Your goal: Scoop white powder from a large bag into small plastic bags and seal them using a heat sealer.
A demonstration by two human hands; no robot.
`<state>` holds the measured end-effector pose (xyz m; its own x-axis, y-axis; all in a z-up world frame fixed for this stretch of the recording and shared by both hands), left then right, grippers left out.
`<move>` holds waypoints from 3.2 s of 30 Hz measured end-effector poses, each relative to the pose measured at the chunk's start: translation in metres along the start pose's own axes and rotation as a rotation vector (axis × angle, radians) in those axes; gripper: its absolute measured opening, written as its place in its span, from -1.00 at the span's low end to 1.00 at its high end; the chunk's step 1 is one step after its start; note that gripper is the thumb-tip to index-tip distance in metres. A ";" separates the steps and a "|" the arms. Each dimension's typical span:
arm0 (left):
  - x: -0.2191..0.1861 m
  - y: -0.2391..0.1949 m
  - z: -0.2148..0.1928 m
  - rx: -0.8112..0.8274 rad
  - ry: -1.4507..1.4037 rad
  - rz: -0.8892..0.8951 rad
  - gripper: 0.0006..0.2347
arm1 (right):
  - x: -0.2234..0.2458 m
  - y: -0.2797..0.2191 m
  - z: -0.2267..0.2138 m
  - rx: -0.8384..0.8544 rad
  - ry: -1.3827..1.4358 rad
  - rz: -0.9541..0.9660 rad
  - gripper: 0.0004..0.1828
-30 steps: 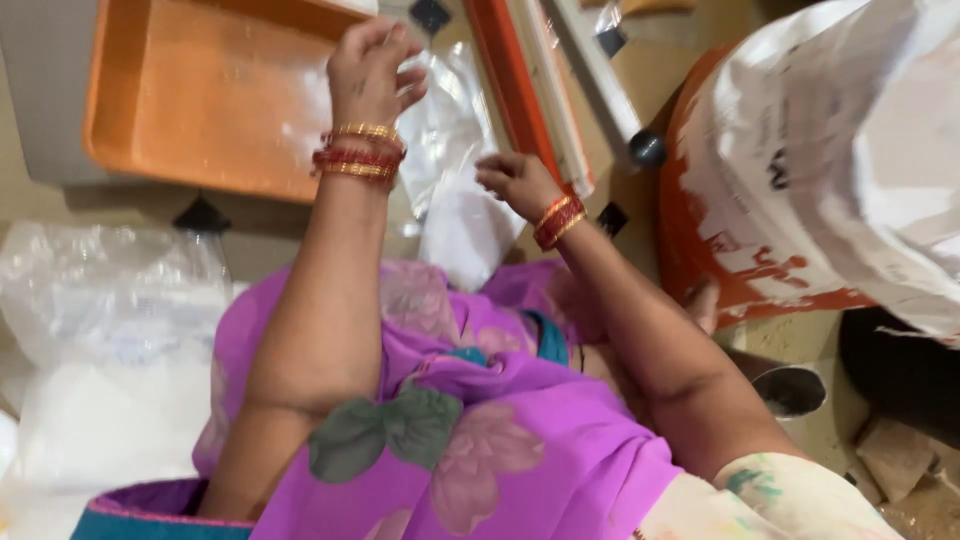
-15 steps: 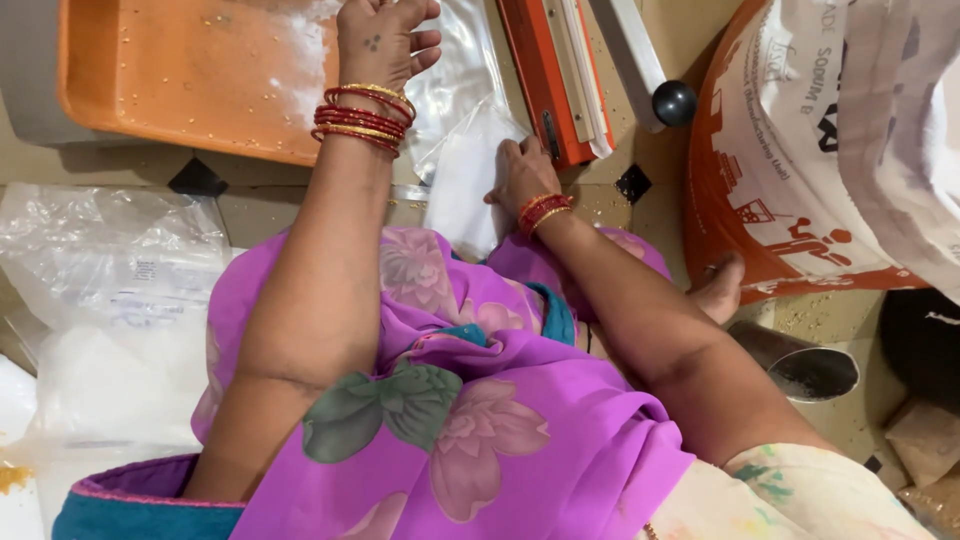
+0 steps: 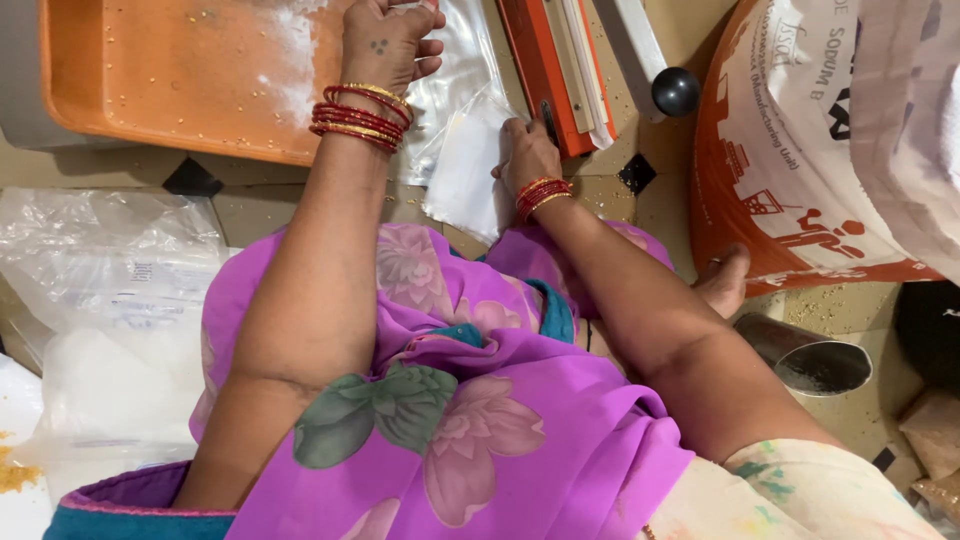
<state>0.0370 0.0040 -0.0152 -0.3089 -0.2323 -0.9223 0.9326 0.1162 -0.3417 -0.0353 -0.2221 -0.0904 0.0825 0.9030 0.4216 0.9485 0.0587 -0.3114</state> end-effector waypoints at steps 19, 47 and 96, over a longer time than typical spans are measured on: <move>0.007 0.000 0.009 0.050 0.094 -0.013 -0.78 | -0.022 0.008 0.016 -0.072 0.070 -0.021 -0.85; 0.019 0.001 0.012 0.068 0.164 -0.051 -0.77 | 0.007 -0.020 0.041 0.069 -0.169 -0.303 -0.94; -0.009 -0.024 0.046 0.344 0.803 0.266 -0.61 | 0.022 0.004 -0.086 -0.221 1.139 -0.157 -0.82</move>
<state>0.0259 -0.0407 0.0093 0.0078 0.5181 -0.8553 0.9561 -0.2544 -0.1454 -0.0033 -0.2386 -0.0088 0.0798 -0.0169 0.9967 0.9959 -0.0413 -0.0805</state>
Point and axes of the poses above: each hand's wrist, its own y-axis towards the middle knuckle, its own z-axis out of the palm, x = y × z, the point moved 4 cm from there along y, towards the middle knuckle, and after that the axes turned 6 degrees about y, right-handed, at the moved point
